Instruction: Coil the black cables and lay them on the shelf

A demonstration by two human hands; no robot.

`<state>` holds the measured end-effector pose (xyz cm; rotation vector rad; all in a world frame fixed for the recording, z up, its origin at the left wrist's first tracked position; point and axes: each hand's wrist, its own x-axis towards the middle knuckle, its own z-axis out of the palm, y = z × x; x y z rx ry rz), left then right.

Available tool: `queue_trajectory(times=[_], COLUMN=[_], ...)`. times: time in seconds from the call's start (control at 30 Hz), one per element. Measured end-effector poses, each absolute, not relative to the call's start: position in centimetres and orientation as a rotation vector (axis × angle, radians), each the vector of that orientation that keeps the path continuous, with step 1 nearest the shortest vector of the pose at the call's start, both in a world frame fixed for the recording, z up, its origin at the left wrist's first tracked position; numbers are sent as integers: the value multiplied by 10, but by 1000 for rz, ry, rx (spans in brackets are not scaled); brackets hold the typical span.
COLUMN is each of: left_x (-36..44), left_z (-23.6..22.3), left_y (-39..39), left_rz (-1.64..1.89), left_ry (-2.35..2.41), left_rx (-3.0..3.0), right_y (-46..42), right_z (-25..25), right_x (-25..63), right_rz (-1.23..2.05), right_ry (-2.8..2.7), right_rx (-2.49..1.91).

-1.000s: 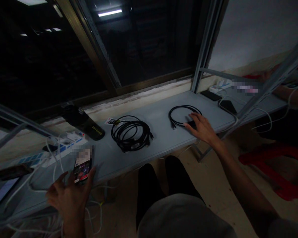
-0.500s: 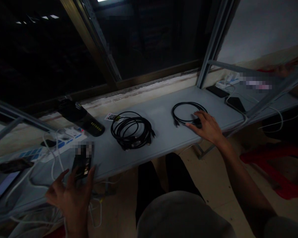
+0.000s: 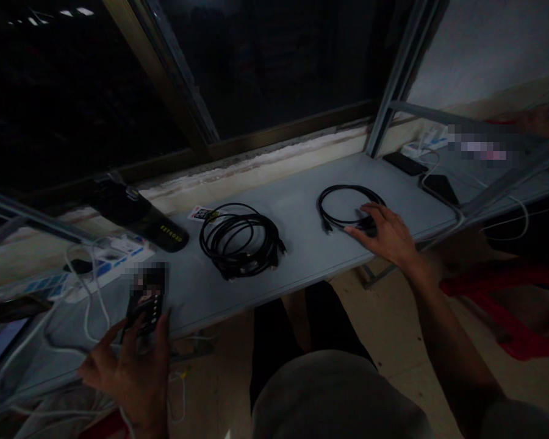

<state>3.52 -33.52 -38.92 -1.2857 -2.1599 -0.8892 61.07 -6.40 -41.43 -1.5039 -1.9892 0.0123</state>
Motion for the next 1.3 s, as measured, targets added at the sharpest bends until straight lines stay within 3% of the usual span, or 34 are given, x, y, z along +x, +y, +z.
queue_trajectory(times=[1.3], left_x=[56], left_z=[-390], left_y=[-303], left_rz=[-894], left_ry=[-2027], left_rx=[-1481], right_y=[-61], right_z=[-417], right_x=[611], right_rz=[33], right_ry=[-2027], right_rx=[-1402])
